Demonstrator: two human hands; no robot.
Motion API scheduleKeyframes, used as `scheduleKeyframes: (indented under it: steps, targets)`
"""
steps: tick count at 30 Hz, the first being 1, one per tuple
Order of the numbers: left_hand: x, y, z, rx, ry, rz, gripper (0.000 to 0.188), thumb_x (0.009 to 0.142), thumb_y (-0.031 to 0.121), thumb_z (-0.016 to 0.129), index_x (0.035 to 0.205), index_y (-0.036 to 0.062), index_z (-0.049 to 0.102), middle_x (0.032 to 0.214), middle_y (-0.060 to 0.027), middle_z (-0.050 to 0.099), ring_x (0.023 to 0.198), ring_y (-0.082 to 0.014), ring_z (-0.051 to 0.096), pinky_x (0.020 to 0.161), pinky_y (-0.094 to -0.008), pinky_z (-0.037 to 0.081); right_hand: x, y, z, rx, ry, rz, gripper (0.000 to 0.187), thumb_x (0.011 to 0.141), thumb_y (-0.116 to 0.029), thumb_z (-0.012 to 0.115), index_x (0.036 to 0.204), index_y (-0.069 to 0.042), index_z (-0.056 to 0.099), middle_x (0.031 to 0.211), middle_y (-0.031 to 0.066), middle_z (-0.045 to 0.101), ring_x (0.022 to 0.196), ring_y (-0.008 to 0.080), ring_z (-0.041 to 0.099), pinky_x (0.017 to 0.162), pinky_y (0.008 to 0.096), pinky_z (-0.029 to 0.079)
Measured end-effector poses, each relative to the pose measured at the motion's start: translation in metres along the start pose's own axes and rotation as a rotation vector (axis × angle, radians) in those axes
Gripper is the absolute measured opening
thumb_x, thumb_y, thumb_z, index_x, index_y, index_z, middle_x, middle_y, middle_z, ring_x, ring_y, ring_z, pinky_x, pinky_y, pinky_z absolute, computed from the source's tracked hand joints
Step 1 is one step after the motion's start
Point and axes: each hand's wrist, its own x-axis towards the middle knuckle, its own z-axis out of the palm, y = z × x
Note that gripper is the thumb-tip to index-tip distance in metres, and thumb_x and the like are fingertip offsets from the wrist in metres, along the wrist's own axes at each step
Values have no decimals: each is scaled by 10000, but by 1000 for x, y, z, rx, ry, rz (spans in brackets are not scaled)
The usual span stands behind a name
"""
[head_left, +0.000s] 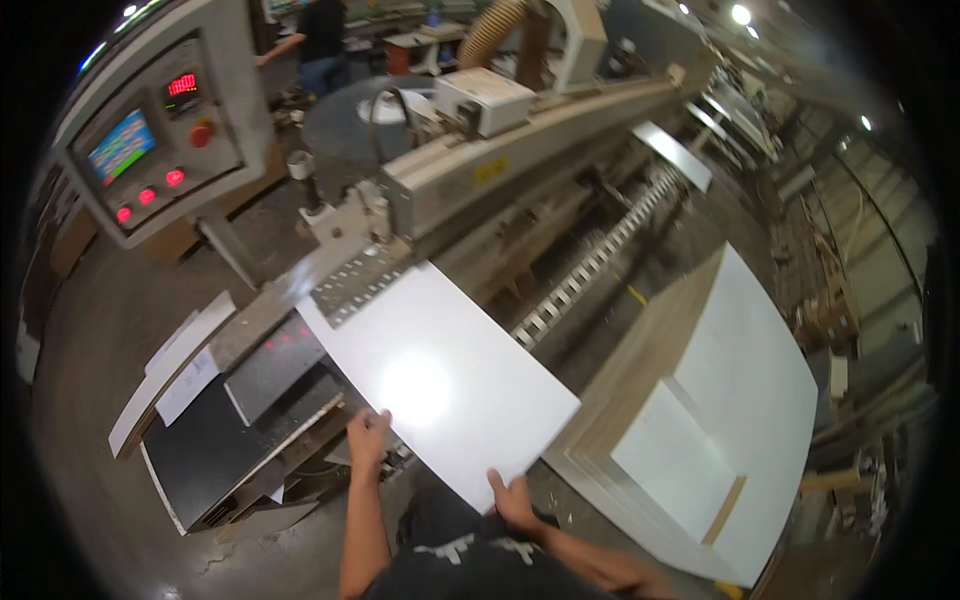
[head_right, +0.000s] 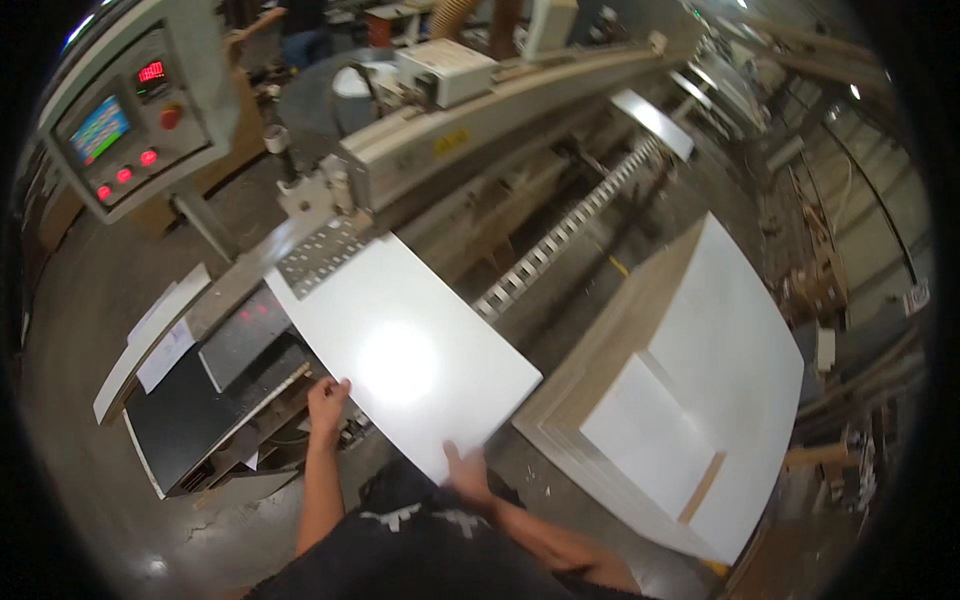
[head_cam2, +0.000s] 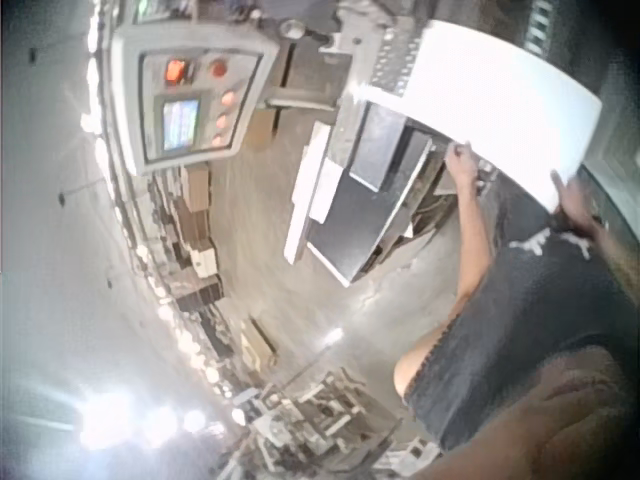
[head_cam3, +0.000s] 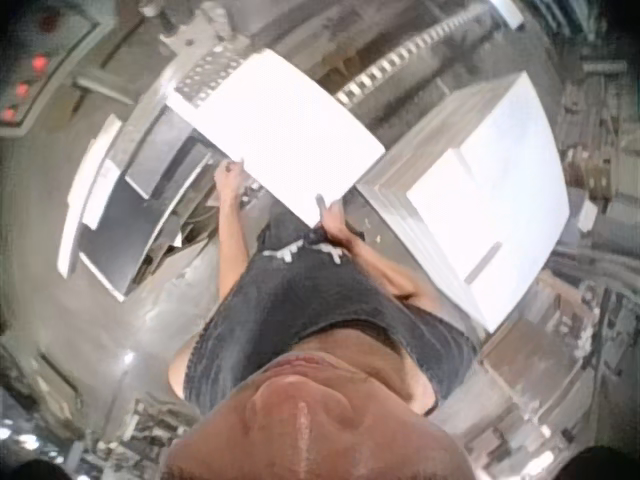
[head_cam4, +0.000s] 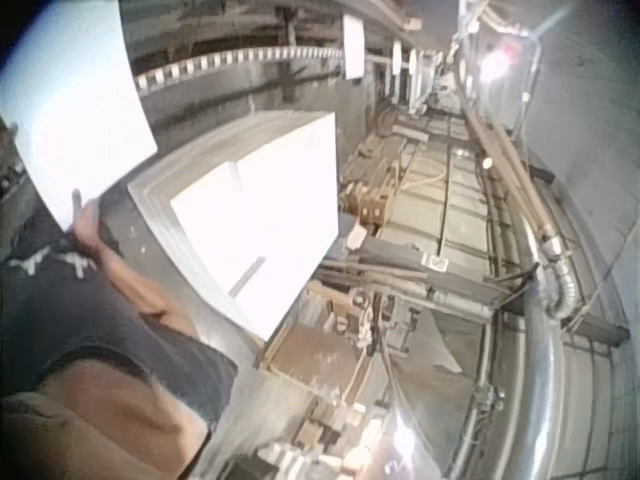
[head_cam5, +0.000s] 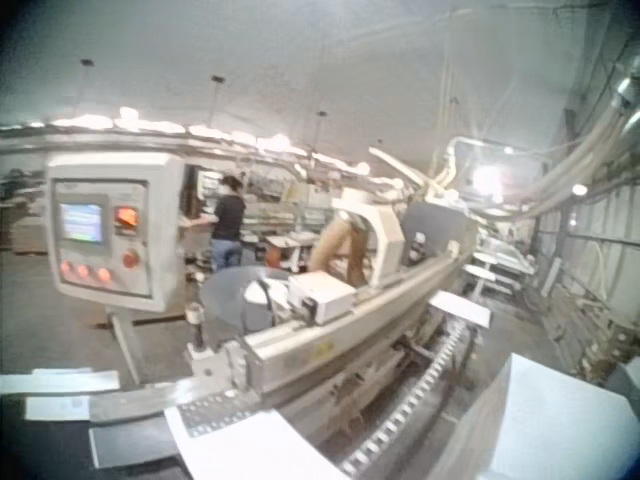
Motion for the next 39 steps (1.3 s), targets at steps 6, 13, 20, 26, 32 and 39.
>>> scheduleKeyframes:
  steps: [6,13,20,26,32,39]
  targets:
    - [27,5,41,24,-16,1,345,906,174,705,738,37,437,702,36,337,663,-118,284,591,-328,271,32,-55,-30,-72,-15,122,751,957,-438,621,1170,228,347,922,284,618,532,297,662,399,370,512]
    - [66,6,112,77,-94,101,359,902,212,722,741,9,474,689,26,393,644,-107,320,565,-319,287,81,-64,-67,-152,228,-59,802,960,-545,555,1168,212,393,766,277,654,598,338,675,572,424,542]
    - [116,-8,161,118,-198,264,376,920,280,715,779,6,500,692,8,446,630,-113,381,570,-302,345,112,-58,-74,431,414,106,835,960,-707,355,1281,63,402,981,249,666,720,303,692,584,387,578]
    - [100,23,218,34,-298,79,312,999,272,608,1072,-31,611,896,-78,612,804,-184,565,748,-368,480,31,47,-120,523,316,307,738,953,-688,421,1304,-40,474,1012,197,677,811,292,686,680,405,554]
    - [-32,66,263,-66,-376,578,283,1038,190,518,1212,-17,603,1073,-131,661,938,-210,630,870,-342,507,-64,246,-177,-668,474,37,389,909,-297,579,1172,-17,643,1065,214,671,985,378,631,865,455,506]
    - [-153,-66,405,329,-1077,-97,469,987,360,624,1322,37,575,1266,-78,604,1148,-196,560,1001,-361,431,-158,385,-178,376,668,927,461,969,-399,587,837,38,652,829,182,658,718,352,653,591,484,529]
